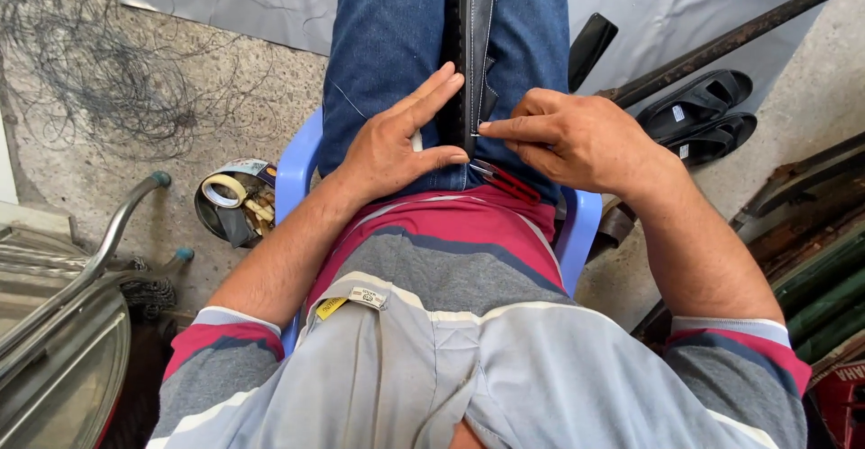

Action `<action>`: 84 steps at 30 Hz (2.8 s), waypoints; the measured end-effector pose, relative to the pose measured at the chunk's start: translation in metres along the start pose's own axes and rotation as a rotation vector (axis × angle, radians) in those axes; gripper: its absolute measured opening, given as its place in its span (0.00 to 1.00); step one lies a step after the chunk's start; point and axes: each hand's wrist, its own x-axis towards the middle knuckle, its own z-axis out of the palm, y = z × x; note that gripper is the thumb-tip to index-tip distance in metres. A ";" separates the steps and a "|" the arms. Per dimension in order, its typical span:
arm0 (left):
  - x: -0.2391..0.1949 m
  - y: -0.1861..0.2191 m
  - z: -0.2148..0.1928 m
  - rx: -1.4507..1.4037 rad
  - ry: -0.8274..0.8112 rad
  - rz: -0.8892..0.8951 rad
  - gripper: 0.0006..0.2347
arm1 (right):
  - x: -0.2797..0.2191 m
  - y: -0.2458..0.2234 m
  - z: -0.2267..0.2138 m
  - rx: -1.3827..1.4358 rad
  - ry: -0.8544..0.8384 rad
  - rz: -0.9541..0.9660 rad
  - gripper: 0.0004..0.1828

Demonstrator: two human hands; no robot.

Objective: The person sits on a low chair and sews a black sandal held on their lap using a needle and thread. They pull the thread through the sandal repeatedly, then use scissors to cut the thread before continuing to sew.

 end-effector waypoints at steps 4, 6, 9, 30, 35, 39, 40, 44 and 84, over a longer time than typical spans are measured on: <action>-0.001 0.000 0.000 0.017 -0.002 0.000 0.31 | 0.000 0.001 0.002 0.032 -0.013 -0.006 0.15; -0.001 0.000 0.000 0.022 -0.002 -0.002 0.31 | -0.002 0.002 0.002 0.026 -0.013 0.011 0.16; -0.001 0.000 0.000 0.011 -0.007 0.000 0.30 | -0.003 0.001 0.005 0.048 0.019 0.012 0.18; -0.001 0.001 0.001 0.025 0.014 -0.001 0.29 | -0.006 -0.001 0.008 0.031 0.053 0.059 0.20; -0.002 -0.001 0.004 0.045 0.015 0.005 0.29 | -0.011 -0.005 0.020 -0.150 0.090 0.072 0.21; -0.004 -0.013 0.007 0.281 -0.042 0.043 0.32 | -0.013 -0.012 0.023 -0.482 0.115 0.000 0.18; -0.004 -0.012 0.008 0.277 -0.039 0.041 0.32 | -0.013 -0.013 0.024 -0.483 0.111 -0.001 0.18; -0.005 -0.010 0.009 0.289 -0.029 -0.015 0.30 | -0.013 -0.012 0.031 -0.477 0.162 -0.008 0.18; -0.023 0.038 -0.025 -0.309 0.009 0.018 0.47 | 0.014 -0.048 0.008 -0.071 0.466 -0.277 0.08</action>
